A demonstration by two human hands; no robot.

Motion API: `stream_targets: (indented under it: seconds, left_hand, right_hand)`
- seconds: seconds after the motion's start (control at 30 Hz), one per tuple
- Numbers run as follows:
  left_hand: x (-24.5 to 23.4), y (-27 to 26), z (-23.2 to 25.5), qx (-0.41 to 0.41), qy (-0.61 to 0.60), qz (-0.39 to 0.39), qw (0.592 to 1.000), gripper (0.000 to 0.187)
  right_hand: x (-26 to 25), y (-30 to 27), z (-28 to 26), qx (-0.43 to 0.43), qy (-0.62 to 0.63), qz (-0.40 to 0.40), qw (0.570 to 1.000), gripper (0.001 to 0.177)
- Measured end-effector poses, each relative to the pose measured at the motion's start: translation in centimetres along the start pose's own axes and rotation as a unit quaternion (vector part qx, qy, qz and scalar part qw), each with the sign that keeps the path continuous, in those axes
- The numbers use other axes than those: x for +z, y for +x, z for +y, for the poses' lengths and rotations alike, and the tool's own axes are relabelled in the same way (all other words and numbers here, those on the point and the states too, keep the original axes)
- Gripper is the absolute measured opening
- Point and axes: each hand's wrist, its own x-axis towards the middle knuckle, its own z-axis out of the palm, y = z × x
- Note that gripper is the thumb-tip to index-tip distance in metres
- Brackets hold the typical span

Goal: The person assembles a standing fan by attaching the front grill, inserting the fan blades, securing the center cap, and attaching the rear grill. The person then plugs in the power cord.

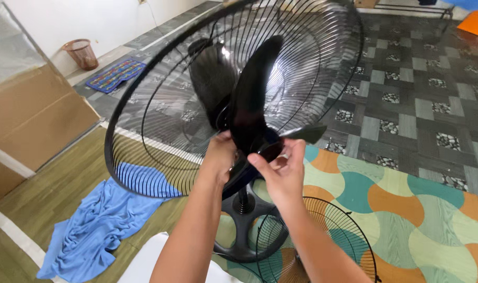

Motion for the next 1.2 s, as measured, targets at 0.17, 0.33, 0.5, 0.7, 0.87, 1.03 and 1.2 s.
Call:
stream_targets:
  seconds: [0.17, 0.33, 0.5, 0.7, 0.87, 1.03, 1.2]
  left_hand:
    - [-0.8, -0.4, 1.0, -0.011, 0.047, 0.020, 0.999, 0.031]
    - [-1.4, 0.0, 1.8, -0.036, 0.099, -0.013, 0.994, 0.033]
    - [-2.0, -0.7, 3.9, 0.048, 0.161, 0.017, 0.986, 0.037]
    - [-1.2, -4.2, 5.4, 0.299, 0.348, 0.214, 0.862, 0.032]
    - [-0.1, -6.3, 6.8, 0.304, 0.345, 0.090, 0.884, 0.035]
    - [-0.2, -7.3, 9.4, 0.342, 0.372, 0.007, 0.863, 0.042]
    - [0.0, -8.0, 11.0, 0.398, 0.439, 0.028, 0.805, 0.045]
  right_hand:
    - [1.1, 0.4, -1.6, 0.024, 0.039, -0.010, 0.999, 0.062]
    - [1.6, 1.3, -2.6, 0.054, -0.026, -0.023, 0.998, 0.060]
    - [2.0, 1.8, -2.9, 0.087, -0.008, -0.020, 0.996, 0.062]
    - [2.7, 1.4, -2.6, 0.057, 0.014, -0.020, 0.998, 0.067]
    - [2.6, 1.8, -1.8, 0.052, 0.011, -0.017, 0.998, 0.068]
    - [2.6, 1.5, -1.7, 0.089, 0.035, -0.004, 0.995, 0.066]
    - [2.7, 1.0, -2.1, -0.033, -0.156, -0.012, 0.987, 0.074]
